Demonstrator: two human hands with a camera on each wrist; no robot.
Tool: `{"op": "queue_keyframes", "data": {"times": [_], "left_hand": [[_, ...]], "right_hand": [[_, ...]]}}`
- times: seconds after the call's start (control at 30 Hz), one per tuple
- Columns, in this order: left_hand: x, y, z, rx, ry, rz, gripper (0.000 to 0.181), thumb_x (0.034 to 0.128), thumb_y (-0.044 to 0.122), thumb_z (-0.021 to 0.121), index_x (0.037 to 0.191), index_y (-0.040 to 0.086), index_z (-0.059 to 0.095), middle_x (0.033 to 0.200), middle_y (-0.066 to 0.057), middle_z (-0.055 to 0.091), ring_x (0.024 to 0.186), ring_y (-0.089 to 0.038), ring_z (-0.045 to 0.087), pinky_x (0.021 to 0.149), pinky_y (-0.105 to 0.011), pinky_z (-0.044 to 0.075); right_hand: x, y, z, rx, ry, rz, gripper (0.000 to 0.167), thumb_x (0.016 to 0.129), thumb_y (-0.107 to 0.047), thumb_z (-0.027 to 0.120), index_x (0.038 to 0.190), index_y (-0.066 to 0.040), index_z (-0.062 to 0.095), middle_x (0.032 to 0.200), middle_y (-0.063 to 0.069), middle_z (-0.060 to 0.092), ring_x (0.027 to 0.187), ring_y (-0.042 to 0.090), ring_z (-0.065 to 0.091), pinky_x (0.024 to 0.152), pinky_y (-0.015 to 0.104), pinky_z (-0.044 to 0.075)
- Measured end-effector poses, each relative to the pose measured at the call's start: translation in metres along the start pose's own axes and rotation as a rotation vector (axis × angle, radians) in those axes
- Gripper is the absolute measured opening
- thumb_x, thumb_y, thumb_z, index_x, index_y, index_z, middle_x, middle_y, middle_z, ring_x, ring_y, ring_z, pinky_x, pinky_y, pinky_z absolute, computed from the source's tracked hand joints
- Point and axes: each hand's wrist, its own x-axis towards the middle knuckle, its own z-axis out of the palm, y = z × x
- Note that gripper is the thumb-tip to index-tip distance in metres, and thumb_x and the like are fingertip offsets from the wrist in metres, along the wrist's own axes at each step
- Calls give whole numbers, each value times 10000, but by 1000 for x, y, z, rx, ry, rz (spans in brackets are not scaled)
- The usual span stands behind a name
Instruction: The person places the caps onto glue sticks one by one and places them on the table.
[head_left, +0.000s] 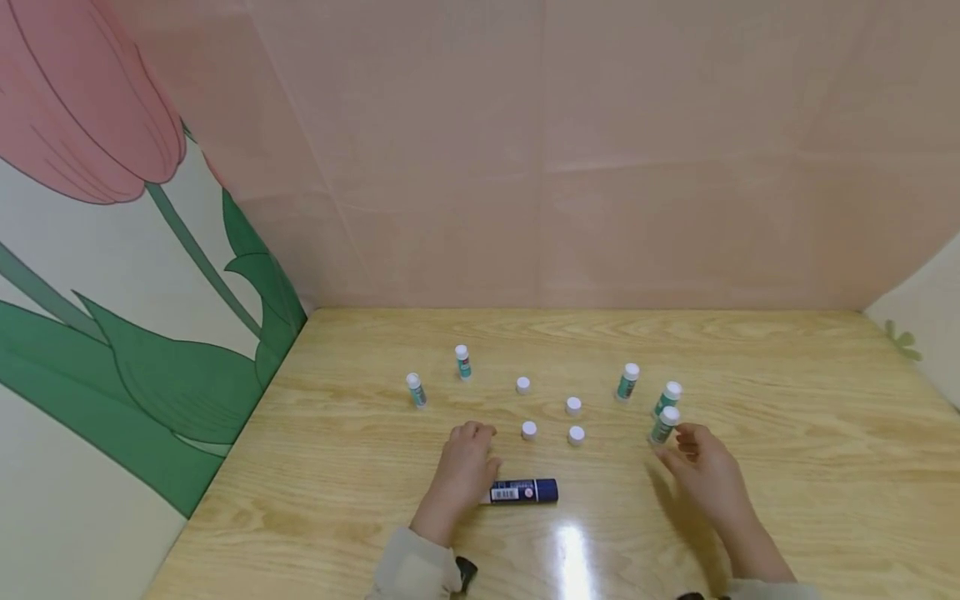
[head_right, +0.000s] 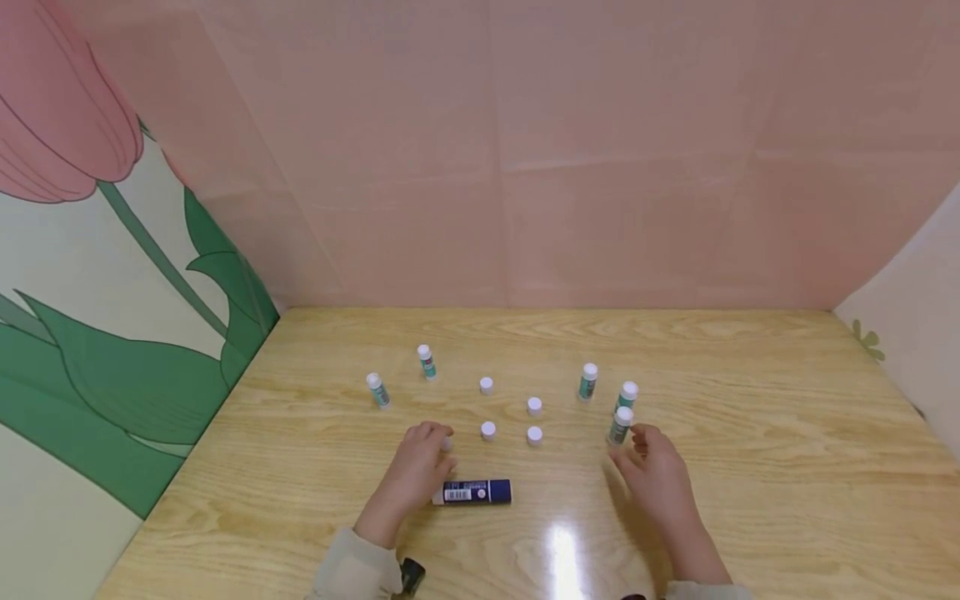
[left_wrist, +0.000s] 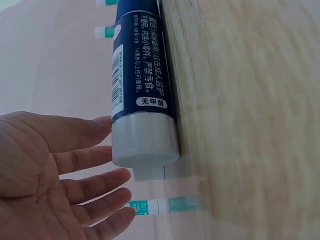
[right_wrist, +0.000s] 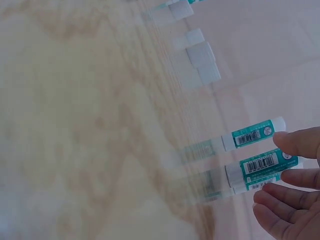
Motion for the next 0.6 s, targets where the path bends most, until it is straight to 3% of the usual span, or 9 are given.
{"op": "queue_keyframes", "data": {"times": [0.37, 0.6], "left_hand": [[6, -3, 1, -15, -83, -46, 401, 822, 181, 587, 1187, 53, 481, 1150, -89, 454, 1055, -237, 403, 870, -377, 359], [7, -3, 1, -10, -82, -27, 402, 811, 153, 598, 1175, 29, 485, 1138, -109, 455, 1049, -257, 409, 866, -378, 363]], "right_hand": [[10, 2, 0, -2, -32, 40, 490, 838, -204, 568, 1119, 152, 381, 1025, 339, 460, 920, 432, 459, 768, 511, 377], [14, 1, 2, 1, -18, 5, 432, 832, -151, 574, 1092, 147, 400, 999, 324, 477, 900, 420, 471, 755, 506, 386]]}}
